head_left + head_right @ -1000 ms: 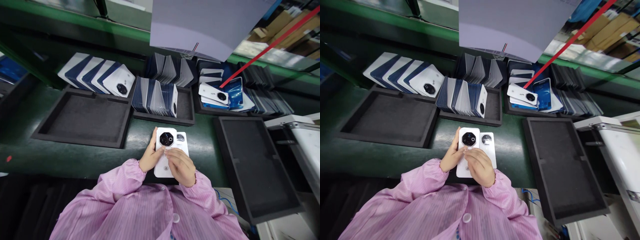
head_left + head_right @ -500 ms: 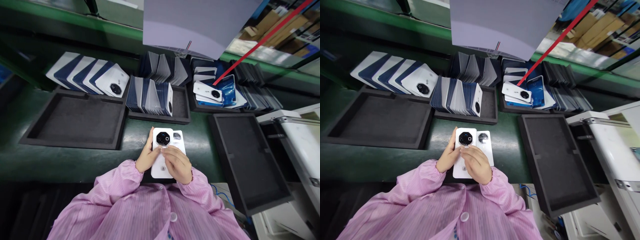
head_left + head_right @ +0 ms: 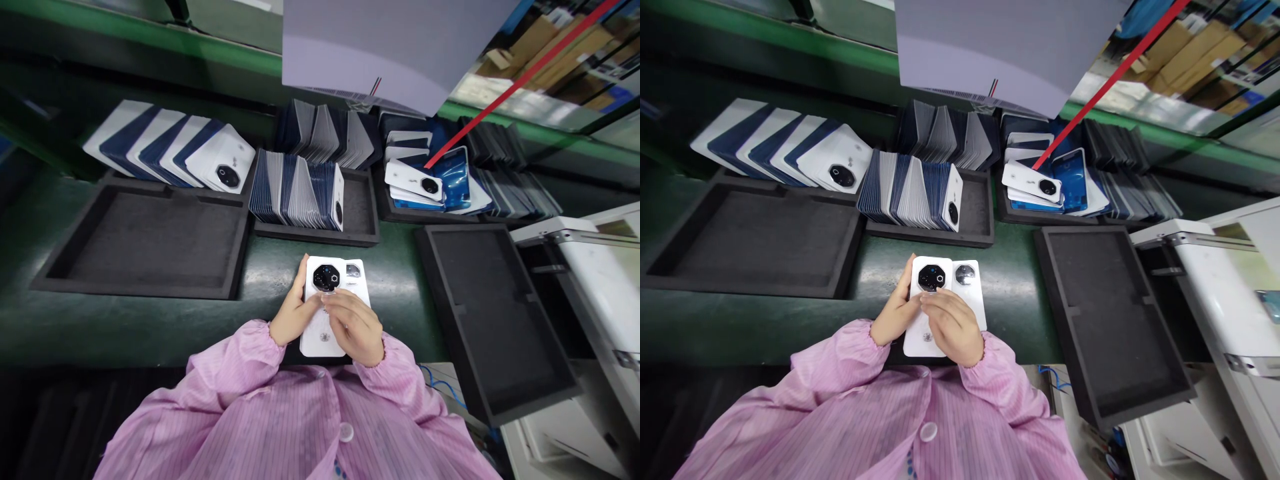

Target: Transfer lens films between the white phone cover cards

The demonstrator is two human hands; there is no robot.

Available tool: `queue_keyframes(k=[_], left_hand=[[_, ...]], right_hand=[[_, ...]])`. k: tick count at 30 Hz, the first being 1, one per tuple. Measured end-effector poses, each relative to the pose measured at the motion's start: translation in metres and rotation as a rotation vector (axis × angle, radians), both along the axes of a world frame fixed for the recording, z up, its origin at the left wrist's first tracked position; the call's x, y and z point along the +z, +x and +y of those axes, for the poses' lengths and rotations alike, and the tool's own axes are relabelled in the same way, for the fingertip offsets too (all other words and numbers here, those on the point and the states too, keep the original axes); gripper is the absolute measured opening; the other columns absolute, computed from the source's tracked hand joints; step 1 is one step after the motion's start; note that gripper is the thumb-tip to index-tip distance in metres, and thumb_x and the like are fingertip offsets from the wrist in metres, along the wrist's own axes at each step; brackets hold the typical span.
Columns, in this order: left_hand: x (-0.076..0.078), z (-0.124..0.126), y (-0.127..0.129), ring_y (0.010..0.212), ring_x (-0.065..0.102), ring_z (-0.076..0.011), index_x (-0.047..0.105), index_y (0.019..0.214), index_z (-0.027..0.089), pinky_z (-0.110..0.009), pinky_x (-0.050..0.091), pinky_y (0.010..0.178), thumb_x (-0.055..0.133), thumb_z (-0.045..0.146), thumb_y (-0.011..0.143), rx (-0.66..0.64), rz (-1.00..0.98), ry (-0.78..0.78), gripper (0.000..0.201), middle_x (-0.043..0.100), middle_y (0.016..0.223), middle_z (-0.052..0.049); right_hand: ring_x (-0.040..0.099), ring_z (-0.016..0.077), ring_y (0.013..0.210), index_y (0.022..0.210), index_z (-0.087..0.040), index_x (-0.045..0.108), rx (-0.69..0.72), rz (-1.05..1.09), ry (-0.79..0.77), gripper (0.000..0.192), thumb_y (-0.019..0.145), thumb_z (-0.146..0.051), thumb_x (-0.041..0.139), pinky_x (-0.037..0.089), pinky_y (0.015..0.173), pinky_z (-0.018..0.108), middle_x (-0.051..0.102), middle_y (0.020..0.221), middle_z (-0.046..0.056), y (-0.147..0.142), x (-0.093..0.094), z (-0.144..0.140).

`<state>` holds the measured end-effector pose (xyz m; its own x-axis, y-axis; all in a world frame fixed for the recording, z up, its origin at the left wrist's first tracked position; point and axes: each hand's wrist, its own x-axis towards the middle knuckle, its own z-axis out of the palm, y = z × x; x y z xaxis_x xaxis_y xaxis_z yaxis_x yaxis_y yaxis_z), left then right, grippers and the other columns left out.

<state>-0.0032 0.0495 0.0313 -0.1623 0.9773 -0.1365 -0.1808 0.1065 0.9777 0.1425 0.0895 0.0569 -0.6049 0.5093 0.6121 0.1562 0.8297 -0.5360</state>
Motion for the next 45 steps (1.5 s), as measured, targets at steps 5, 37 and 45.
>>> queue_keyframes(k=[5, 37, 45], left_hand=[[0.002, 0.0, 0.0, 0.144, 0.022, -0.0206, 0.009, 0.151, 0.023, -0.035, 0.018, 0.118, 0.052, 0.027, 0.088, -0.003, -0.012, -0.014, 0.077, 0.032, 0.153, -0.006], [-0.003, -0.003, 0.005, 0.138, 0.035, -0.0253, 0.008, 0.151, 0.032, -0.038, 0.035, 0.111, 0.06, 0.036, 0.085, -0.021, -0.219, -0.071, 0.084, 0.02, 0.158, -0.003], [-0.01, -0.003, 0.003, 0.142, 0.027, -0.0228, 0.01, 0.15, 0.035, -0.037, 0.028, 0.115, 0.056, 0.033, 0.086, 0.013, -0.182, -0.082, 0.079, 0.019, 0.158, 0.003]], right_hand=[[0.066, 0.0188, 0.101, 0.116, -0.021, 0.057, 0.003, -0.005, 0.004, 0.042, 0.081, 0.003, 0.053, 0.057, 0.093, 0.044, 0.07, 0.105, 0.007, 0.0, 0.001, 0.0], [0.06, 0.0253, 0.109, 0.119, -0.02, 0.055, -0.352, 0.145, -0.604, 0.04, 0.082, -0.029, 0.067, 0.051, 0.094, 0.044, 0.061, 0.119, 0.012, 0.008, 0.0, 0.024], [0.07, 0.0202, 0.077, 0.119, -0.02, 0.054, -0.536, 0.407, -0.725, 0.04, 0.082, -0.028, 0.067, 0.058, 0.063, 0.031, 0.072, 0.095, 0.007, 0.06, -0.005, 0.053]])
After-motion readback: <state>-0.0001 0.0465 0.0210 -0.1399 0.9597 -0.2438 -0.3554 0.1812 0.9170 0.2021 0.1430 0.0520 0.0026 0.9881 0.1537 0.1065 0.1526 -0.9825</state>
